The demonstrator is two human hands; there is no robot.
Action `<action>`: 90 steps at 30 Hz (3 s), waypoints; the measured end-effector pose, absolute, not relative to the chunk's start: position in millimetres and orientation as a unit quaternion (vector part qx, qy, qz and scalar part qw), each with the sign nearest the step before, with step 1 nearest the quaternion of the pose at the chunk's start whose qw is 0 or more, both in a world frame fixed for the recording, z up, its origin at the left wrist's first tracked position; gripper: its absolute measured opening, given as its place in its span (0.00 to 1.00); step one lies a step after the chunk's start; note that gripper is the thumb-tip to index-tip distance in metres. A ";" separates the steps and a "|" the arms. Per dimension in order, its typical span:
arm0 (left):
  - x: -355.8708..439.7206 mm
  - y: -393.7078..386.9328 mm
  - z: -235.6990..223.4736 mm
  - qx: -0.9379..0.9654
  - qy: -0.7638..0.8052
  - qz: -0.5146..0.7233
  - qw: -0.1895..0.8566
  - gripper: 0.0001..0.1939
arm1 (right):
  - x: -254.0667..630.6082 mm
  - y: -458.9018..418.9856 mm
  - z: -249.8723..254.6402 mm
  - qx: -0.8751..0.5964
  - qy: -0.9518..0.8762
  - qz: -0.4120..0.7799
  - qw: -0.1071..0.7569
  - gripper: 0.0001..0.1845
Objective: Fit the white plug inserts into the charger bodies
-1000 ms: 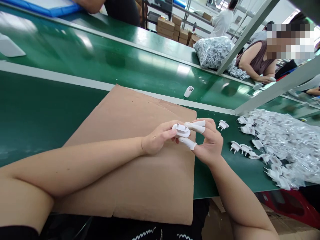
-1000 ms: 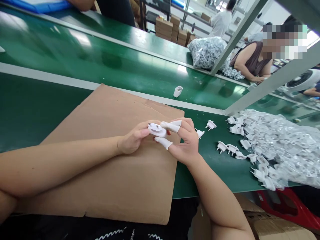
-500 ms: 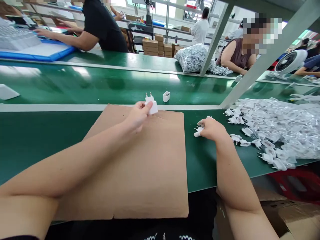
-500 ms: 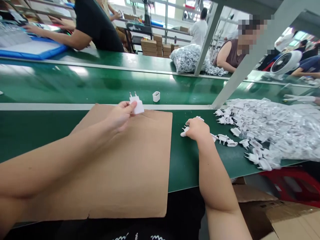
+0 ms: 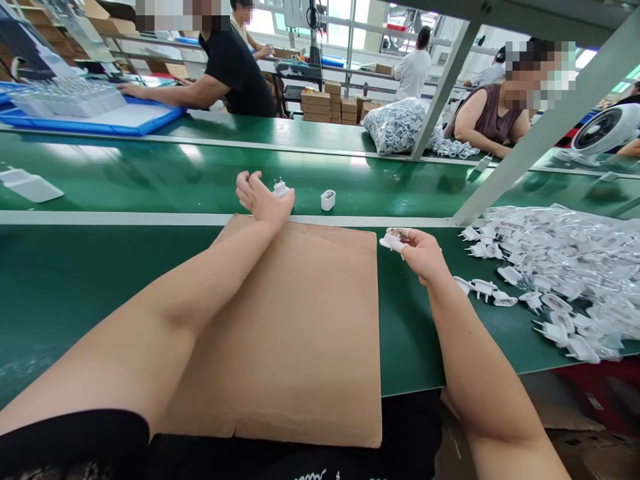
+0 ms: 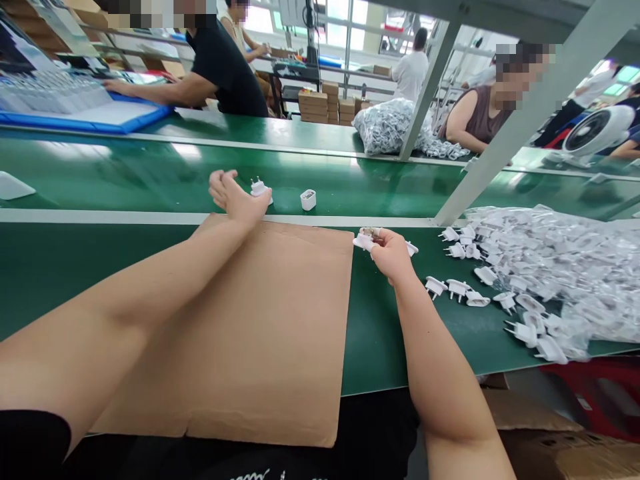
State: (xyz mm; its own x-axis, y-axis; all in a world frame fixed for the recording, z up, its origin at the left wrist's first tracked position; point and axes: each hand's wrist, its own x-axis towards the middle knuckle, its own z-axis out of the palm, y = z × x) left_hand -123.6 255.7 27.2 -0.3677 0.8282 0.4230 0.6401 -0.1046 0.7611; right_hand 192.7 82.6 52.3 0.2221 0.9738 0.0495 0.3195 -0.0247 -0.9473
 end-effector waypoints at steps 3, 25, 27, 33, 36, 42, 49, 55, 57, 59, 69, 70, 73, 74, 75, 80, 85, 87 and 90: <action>-99.5 248.8 32.5 0.656 0.604 0.449 0.053 0.34 | 186.1 82.2 55.9 -0.610 -0.473 0.391 0.502 0.18; -85.2 89.1 26.6 0.821 0.366 0.310 0.309 0.17 | 162.0 58.9 52.4 -0.588 -0.710 0.279 0.268 0.10; -86.2 93.3 23.2 0.815 0.360 0.309 0.331 0.16 | 161.3 61.0 52.1 -0.594 -0.718 0.226 0.285 0.08; -84.9 100.2 19.6 0.798 0.351 0.320 0.370 0.13 | 132.9 50.5 62.5 -0.504 -0.756 0.100 0.406 0.12; -83.9 98.7 18.8 0.788 0.347 0.330 0.386 0.12 | 117.3 40.9 64.0 -0.484 -0.798 0.037 0.358 0.17; -82.8 98.1 18.3 0.782 0.345 0.337 0.394 0.11 | 112.5 43.9 64.2 -0.465 -0.839 -0.027 0.281 0.14; -84.1 100.0 22.9 0.778 0.357 0.316 0.408 0.10 | 112.6 55.2 74.7 -0.458 -0.854 -0.013 0.244 0.12; -85.3 100.3 26.8 0.783 0.355 0.307 0.407 0.09 | 109.4 50.9 80.4 -0.476 -0.848 -0.010 0.233 0.11; -85.1 100.3 27.7 0.785 0.354 0.305 0.406 0.09 | 109.6 48.2 77.8 -0.482 -0.841 0.006 0.246 0.11; -84.7 100.8 27.9 0.789 0.353 0.301 0.403 0.09 | 110.8 45.6 74.3 -0.488 -0.826 0.017 0.280 0.11; -84.4 101.6 29.2 0.795 0.358 0.291 0.393 0.09 | 113.3 42.8 68.9 -0.483 -0.830 -0.120 0.252 0.13; -84.6 101.2 29.6 0.793 0.359 0.291 0.397 0.09 | 112.4 43.3 68.0 -0.486 -0.830 -0.124 0.243 0.13; -84.4 100.6 30.0 0.787 0.361 0.293 0.405 0.10 | 110.0 45.2 67.3 -0.497 -0.828 -0.127 0.227 0.11; -84.2 100.7 30.0 0.786 0.363 0.294 0.406 0.10 | 109.3 46.0 67.8 -0.498 -0.828 -0.128 0.225 0.12; -83.9 100.9 30.0 0.786 0.364 0.293 0.405 0.11 | 108.8 46.8 68.4 -0.498 -0.829 -0.127 0.223 0.12; -83.1 102.6 31.2 0.795 0.363 0.282 0.397 0.13 | 106.4 50.4 72.5 -0.510 -0.830 -0.100 0.205 0.17; -82.9 102.3 30.6 0.787 0.369 0.285 0.405 0.12 | 104.4 50.2 74.0 -0.532 -0.818 -0.078 0.205 0.16; -82.2 101.7 29.0 0.780 0.377 0.287 0.409 0.11 | 103.9 49.0 71.1 -0.542 -0.810 -0.060 0.215 0.14; -81.0 100.6 25.2 0.777 0.381 0.295 0.405 0.11 | 103.0 46.2 61.6 -0.557 -0.792 -0.041 0.247 0.13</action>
State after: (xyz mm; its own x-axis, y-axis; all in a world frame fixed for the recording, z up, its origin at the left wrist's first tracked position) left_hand -81.0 100.6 25.2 0.5359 0.8307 0.1508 0.3520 -0.3821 0.8544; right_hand 103.0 46.2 61.6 -0.2585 0.8615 0.4370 0.9023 0.3769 -0.2093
